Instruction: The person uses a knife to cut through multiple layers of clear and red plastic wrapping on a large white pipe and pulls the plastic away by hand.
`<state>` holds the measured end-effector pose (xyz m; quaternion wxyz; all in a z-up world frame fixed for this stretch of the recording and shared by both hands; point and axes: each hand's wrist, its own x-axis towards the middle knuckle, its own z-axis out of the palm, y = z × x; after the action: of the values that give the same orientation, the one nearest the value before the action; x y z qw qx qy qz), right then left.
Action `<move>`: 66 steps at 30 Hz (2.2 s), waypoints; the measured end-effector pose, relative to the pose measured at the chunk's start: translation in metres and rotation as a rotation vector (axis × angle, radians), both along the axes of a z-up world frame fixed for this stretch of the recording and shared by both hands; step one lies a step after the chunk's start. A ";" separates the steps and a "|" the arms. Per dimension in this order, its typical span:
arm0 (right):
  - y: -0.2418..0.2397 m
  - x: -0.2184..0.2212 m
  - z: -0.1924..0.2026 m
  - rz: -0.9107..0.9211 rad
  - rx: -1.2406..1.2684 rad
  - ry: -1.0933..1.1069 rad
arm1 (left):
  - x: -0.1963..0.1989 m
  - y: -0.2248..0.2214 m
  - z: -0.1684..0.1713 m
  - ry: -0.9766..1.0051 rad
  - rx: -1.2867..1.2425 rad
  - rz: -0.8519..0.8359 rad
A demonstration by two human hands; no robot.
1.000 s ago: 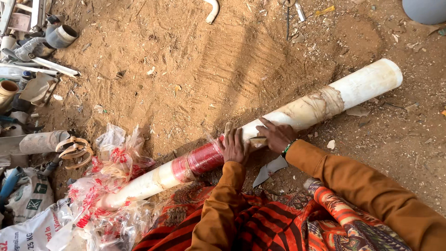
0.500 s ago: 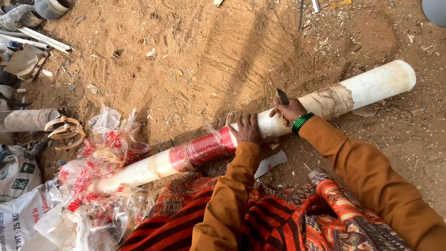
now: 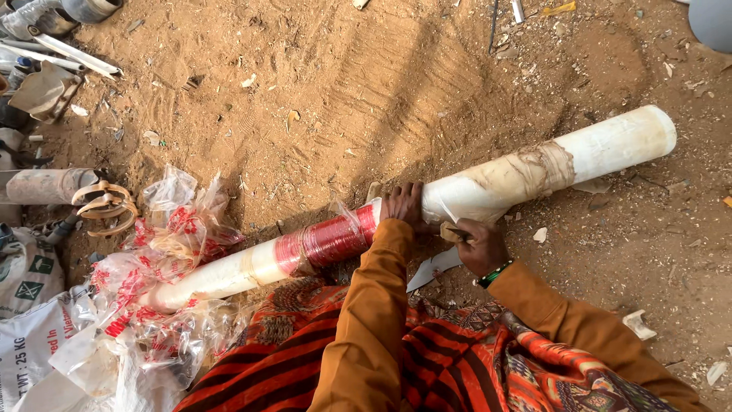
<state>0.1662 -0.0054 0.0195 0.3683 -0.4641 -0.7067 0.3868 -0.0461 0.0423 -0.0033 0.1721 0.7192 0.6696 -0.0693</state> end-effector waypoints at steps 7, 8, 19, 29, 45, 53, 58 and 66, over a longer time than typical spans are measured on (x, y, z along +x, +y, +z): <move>-0.023 0.017 0.009 0.007 -0.012 0.056 | -0.006 0.008 0.012 -0.098 -0.041 -0.037; -0.024 0.018 0.009 0.004 -0.016 0.085 | -0.008 0.009 0.015 -0.097 -0.041 -0.043; 0.015 0.033 -0.032 -0.125 -0.557 0.209 | -0.022 0.005 0.009 -0.163 0.065 -0.141; 0.066 -0.003 0.007 0.125 -0.065 -0.624 | -0.059 -0.054 -0.025 0.073 0.266 -0.333; 0.107 -0.027 0.031 0.055 -0.346 -0.620 | -0.077 -0.054 0.007 0.008 0.068 -0.281; 0.111 -0.034 0.028 0.056 -0.394 -0.708 | -0.074 -0.074 0.032 0.111 0.091 -0.491; 0.119 -0.032 0.012 0.017 -0.353 -0.694 | -0.050 -0.068 0.109 0.029 -0.131 -0.395; 0.118 -0.008 0.007 0.030 -0.330 -0.752 | -0.202 -0.141 0.289 0.415 -0.070 0.044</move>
<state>0.1577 0.1124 0.0269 -0.0007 -0.6155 -0.7274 0.3036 -0.2484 -0.0987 0.2859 0.0569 0.6683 0.7033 -0.2356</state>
